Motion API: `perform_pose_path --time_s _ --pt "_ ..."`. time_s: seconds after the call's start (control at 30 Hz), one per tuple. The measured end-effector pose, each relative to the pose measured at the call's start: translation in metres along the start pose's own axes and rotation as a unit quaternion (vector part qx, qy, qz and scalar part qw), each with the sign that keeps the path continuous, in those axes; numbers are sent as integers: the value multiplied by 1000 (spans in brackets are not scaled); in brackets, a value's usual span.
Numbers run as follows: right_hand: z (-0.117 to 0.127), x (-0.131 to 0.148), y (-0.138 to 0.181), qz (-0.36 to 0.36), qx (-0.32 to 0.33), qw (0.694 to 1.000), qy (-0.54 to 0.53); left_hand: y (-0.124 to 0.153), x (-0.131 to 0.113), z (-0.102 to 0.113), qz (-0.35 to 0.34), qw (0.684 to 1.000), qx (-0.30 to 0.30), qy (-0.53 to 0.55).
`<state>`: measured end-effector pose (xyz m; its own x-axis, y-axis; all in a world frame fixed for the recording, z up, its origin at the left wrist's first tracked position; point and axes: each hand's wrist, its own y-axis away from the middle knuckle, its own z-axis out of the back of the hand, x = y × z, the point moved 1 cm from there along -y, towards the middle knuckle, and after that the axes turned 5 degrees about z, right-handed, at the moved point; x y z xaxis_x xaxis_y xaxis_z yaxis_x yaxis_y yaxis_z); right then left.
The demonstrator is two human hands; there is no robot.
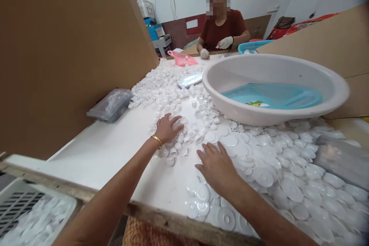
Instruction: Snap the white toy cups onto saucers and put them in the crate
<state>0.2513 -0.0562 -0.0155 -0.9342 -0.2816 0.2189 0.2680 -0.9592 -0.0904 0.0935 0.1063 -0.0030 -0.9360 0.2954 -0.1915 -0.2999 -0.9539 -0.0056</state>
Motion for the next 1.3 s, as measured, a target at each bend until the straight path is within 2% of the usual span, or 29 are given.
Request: perform_pose_path --time_s 0.1,0.23,0.37,0.47,0.57,0.67,0.8,0.9,1.0,1.07,1.2,1.3 --pt "-1 -2 3 14 -16 999 29 32 14 13 12 997 -27 69" --pt "3 0 4 43 -60 997 28 81 45 26 63 992 -72 85" --pt "4 14 4 101 -81 992 -9 129 74 25 107 989 -35 95" --pt "-3 26 2 148 -66 987 -16 150 80 18 119 988 -5 94" --pt "-13 30 -5 157 -41 987 -1 153 72 9 109 990 1 85" --pt "-18 24 -19 122 -28 992 20 138 56 0 100 988 10 120" --pt "-9 13 -39 60 -28 997 45 107 33 -4 96 978 -2 186" --pt "4 6 -39 21 -69 996 60 95 27 1 100 973 -15 210" --pt "11 4 -28 21 -109 994 25 111 37 15 60 984 -30 167" --pt "12 7 -20 39 -98 994 -24 134 48 25 34 994 -20 99" --pt "11 20 -11 91 -41 993 -68 181 63 35 59 994 84 48" --pt "6 27 -9 103 -20 994 -33 191 60 30 90 985 140 56"
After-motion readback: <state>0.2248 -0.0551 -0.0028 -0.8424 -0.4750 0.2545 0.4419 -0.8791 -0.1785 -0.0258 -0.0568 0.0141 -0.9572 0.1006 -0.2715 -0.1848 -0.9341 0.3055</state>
